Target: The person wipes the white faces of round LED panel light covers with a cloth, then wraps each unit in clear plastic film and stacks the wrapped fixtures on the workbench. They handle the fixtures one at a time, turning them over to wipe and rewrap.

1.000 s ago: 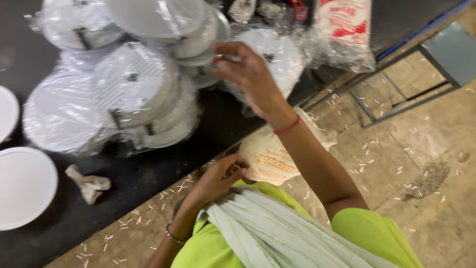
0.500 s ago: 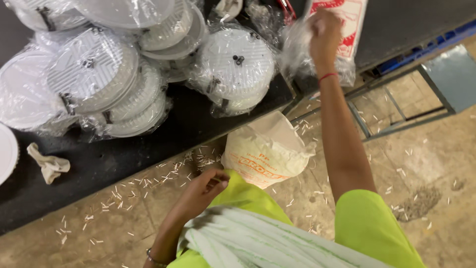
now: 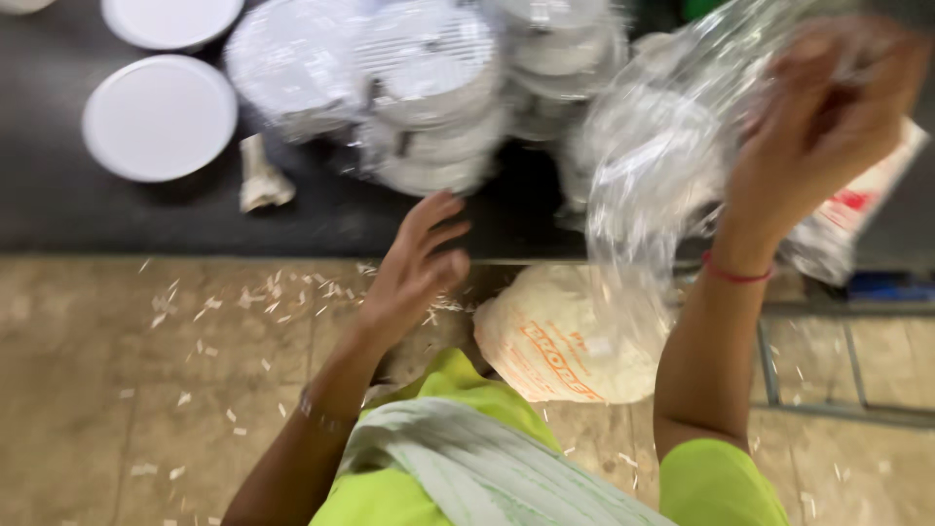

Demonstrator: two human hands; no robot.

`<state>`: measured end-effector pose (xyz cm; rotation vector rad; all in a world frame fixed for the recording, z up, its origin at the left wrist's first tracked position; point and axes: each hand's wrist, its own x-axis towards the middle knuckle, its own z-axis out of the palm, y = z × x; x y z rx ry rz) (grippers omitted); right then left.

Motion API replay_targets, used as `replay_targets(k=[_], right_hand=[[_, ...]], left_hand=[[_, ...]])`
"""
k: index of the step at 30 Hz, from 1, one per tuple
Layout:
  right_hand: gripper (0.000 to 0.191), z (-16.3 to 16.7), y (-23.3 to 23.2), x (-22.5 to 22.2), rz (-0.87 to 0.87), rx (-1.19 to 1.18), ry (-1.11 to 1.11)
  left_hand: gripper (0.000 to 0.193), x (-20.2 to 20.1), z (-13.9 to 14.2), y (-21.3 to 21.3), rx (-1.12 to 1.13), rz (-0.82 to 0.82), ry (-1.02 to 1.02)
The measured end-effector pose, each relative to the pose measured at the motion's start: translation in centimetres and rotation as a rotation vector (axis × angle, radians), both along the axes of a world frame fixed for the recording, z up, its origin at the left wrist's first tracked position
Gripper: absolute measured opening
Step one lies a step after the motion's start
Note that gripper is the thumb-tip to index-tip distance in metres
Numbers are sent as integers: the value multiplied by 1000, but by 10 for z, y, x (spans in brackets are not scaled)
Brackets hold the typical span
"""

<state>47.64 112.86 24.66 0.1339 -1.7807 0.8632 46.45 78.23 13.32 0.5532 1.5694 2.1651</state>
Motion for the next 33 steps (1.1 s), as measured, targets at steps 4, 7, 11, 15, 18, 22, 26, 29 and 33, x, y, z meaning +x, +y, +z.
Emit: replay_targets(k=[4,7,11,15,18,22,26,29,33], right_hand=[[12,-17,-145,-31,246,7,-170],[6,-36,-241,-53,256,82,-256],[17,-56,-342,-99,451,-4,-293],[11,-85,-456,-153,454,14,-443],[30,-94,-527,-198,472,-43,-461],[27,-107,-600,-249,599,-82,-437],[25,-129,-651,-307,670,-117,-471],[27,-146,-685,-354,713,-201,-537],[22,-153,-720,-405,704,-100,-648]], left_hand=[[68,-28,-11,-54,350,-177,-284],[46,-47,-35,-125,380,-10,-335],[18,-94,-56,-296,194,554,-176],[16,-124,-61,-432,265,708,-112],[15,-136,-62,-500,321,708,-262],[23,-117,-97,-541,137,617,-276],[25,-146,-129,-592,8,978,-276],[23,-184,-137,-630,54,1108,-243],[25,-235,-132,-669,-150,1234,-150]])
